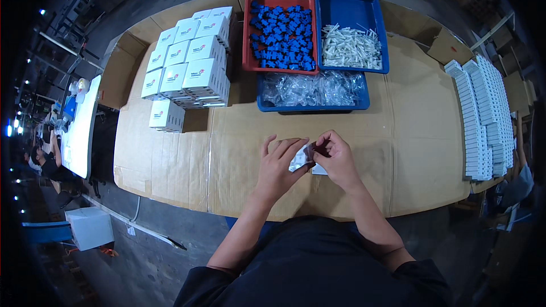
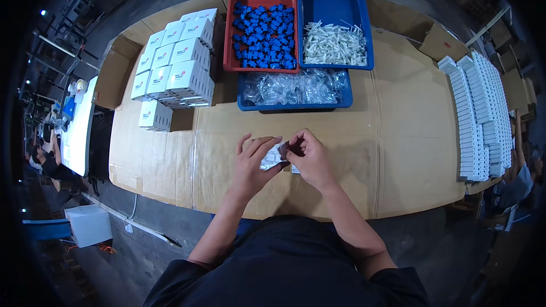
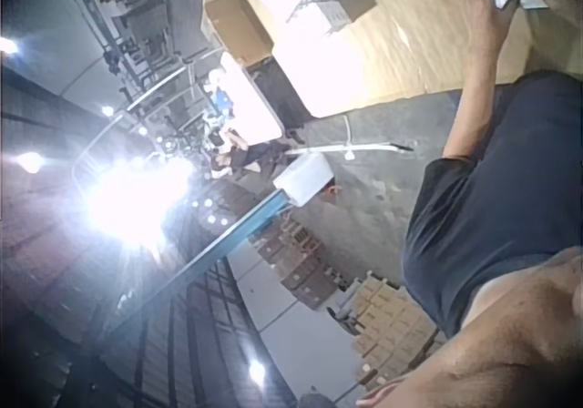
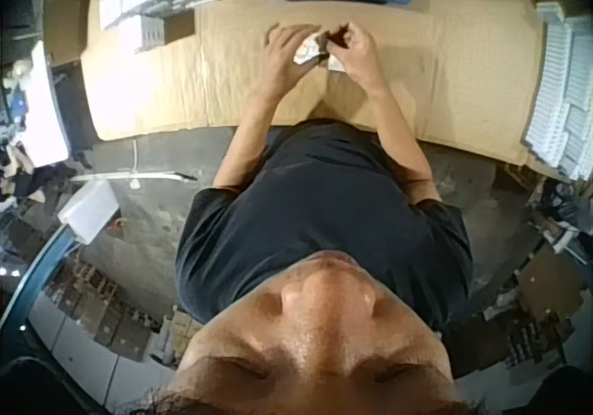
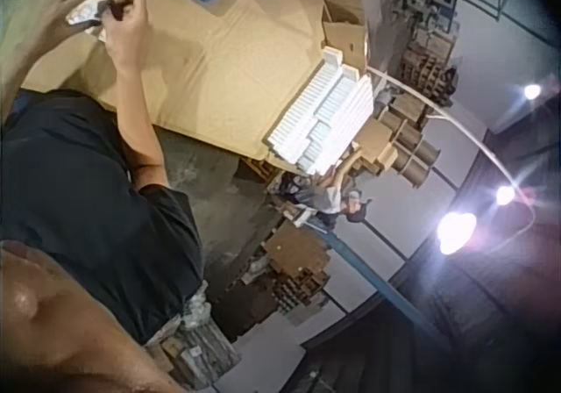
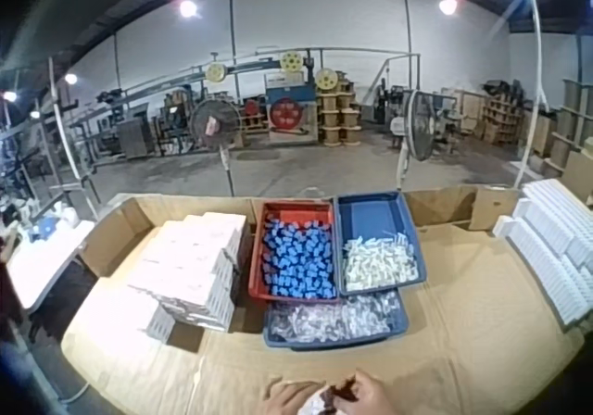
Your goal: The person assembles hardware components by hand, placing circuit boards, blue connectors, and white connectors into small white boxes, then packaging them into plastic bags.
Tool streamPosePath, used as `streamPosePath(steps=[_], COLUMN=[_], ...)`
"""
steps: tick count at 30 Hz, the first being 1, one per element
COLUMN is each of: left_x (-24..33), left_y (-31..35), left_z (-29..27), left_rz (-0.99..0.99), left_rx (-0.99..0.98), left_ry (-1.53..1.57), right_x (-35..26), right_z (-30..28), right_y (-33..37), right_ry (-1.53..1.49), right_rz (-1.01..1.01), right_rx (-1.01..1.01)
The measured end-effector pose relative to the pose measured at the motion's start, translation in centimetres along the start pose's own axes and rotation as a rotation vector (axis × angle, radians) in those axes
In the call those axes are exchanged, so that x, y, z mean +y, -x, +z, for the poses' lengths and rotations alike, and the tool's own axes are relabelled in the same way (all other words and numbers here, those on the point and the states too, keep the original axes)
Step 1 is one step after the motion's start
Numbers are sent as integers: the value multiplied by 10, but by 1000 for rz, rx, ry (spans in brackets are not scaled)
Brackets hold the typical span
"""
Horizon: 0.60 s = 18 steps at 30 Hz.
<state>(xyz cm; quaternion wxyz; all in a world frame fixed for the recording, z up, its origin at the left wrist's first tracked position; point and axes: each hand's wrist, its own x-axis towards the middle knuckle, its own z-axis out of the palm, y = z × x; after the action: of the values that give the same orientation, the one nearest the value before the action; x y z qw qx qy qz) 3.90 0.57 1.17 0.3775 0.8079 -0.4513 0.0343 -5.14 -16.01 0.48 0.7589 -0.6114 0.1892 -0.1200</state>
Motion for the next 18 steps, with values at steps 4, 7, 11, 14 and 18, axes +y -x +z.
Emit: streamPosePath(steps=[4,7,11,14,18], left_x=[6,-3,-6,-5,-6], left_y=[-1,3,3,4,7], left_z=[-5,1,4,7,8], left_rz=[-36,-29,-47,-41,-47], left_rx=[-20,-12,9,28,5], left_ry=[30,25,48,68,144], right_x=[11,5,-7,-9,-15], right_z=[-12,-13,-12,-11,-10], right_y=[1,1,1,4,5], right_ry=[90,91,325,319,63], right_rz=[24,54,-130,-165,152], right_rx=[-91,-129,-137,-228,-357])
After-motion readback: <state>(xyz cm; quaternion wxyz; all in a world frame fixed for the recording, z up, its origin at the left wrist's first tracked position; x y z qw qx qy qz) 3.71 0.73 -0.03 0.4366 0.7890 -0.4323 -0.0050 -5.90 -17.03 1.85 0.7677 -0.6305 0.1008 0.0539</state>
